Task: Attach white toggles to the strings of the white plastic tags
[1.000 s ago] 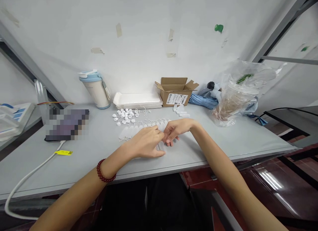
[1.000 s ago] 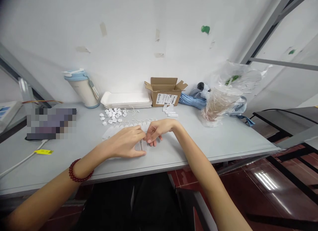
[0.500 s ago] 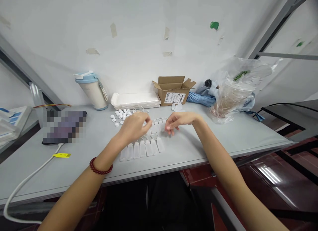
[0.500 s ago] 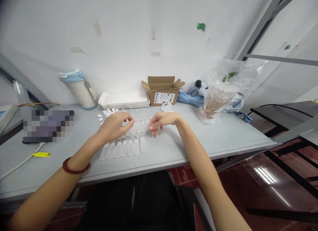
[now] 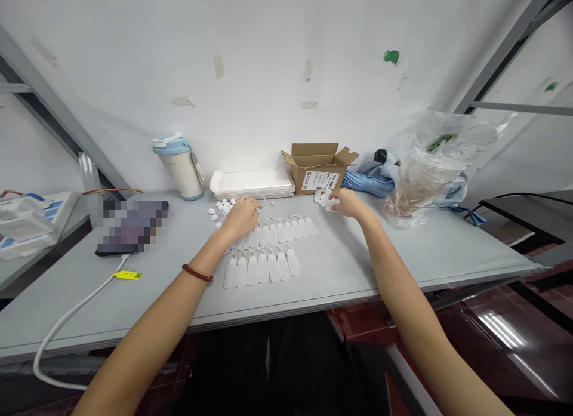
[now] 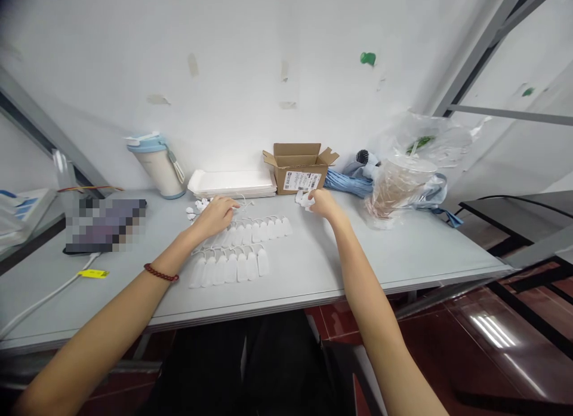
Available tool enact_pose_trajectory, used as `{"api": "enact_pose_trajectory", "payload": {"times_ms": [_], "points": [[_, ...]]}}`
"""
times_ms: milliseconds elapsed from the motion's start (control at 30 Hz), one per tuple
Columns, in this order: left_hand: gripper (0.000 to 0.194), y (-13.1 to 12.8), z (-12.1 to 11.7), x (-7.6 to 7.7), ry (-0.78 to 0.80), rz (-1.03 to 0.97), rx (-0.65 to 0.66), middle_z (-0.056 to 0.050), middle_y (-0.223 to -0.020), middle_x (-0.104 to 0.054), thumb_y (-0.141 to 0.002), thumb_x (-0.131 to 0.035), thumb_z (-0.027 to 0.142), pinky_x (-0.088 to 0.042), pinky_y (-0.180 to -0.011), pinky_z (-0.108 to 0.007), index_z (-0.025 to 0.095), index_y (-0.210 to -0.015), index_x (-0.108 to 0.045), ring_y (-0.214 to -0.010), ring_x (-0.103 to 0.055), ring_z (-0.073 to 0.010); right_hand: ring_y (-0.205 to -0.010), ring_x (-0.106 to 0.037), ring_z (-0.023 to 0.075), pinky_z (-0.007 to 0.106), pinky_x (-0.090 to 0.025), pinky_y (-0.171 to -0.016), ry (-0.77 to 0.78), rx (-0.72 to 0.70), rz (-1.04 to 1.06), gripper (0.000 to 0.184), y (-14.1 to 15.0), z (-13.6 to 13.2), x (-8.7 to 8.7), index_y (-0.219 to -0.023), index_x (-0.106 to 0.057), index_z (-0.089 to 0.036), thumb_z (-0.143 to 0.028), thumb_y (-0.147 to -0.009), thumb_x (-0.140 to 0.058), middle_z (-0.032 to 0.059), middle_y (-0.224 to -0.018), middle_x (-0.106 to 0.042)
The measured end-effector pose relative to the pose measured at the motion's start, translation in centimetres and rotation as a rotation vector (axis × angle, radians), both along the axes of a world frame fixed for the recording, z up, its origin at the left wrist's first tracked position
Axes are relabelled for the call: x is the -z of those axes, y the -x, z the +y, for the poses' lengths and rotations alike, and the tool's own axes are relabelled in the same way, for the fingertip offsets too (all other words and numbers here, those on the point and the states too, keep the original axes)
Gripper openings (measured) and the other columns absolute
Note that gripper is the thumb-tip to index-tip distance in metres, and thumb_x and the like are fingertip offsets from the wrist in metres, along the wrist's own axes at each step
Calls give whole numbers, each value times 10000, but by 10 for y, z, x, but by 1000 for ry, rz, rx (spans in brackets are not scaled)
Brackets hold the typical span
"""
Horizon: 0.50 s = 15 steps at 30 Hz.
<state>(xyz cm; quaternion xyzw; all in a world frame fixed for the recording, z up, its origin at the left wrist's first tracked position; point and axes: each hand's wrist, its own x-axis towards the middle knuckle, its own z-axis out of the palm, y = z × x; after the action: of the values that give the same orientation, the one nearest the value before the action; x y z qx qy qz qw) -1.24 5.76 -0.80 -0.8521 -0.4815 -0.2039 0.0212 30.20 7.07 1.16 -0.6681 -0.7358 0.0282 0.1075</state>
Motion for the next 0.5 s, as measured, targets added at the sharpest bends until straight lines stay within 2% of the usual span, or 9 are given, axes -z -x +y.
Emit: {"api": "enact_pose_trajectory", "payload": {"times_ms": [267, 400, 500], "points": [[431, -5, 20, 11, 29, 2, 35, -74, -1218, -615, -744, -375, 60, -365, -986, -413, 153, -1056, -658, -1127, -497, -249, -947, -608, 256, 283, -453, -721, 48, 22, -15, 324, -3, 0, 8, -1026, -639, -138, -99, -704, -640, 134, -1026, -653], [484, -7, 30, 9, 132, -24, 35, -83, -1160, -654, -741, -328, 55, -325, -1009, -418, 151, -1097, -640, -1099, -550, -234, -966, -603, 251, 260, -439, -706, 74, 34, -36, 361, 1, 0, 7, -1060, -630, -127, -109, -700, -648, 154, -1095, -632], [515, -13, 36, 6, 175, -30, 17, -102, -1197, -635, -719, -332, 58, -301, -1025, -426, 147, -1135, -622, -1150, -535, -243, -993, -595, 248, 245, -428, -699, 87, 42, -50, 396, 4, -1, 8, -1096, -617, -128, -137, -703, -662, 160, -1127, -618]]}}
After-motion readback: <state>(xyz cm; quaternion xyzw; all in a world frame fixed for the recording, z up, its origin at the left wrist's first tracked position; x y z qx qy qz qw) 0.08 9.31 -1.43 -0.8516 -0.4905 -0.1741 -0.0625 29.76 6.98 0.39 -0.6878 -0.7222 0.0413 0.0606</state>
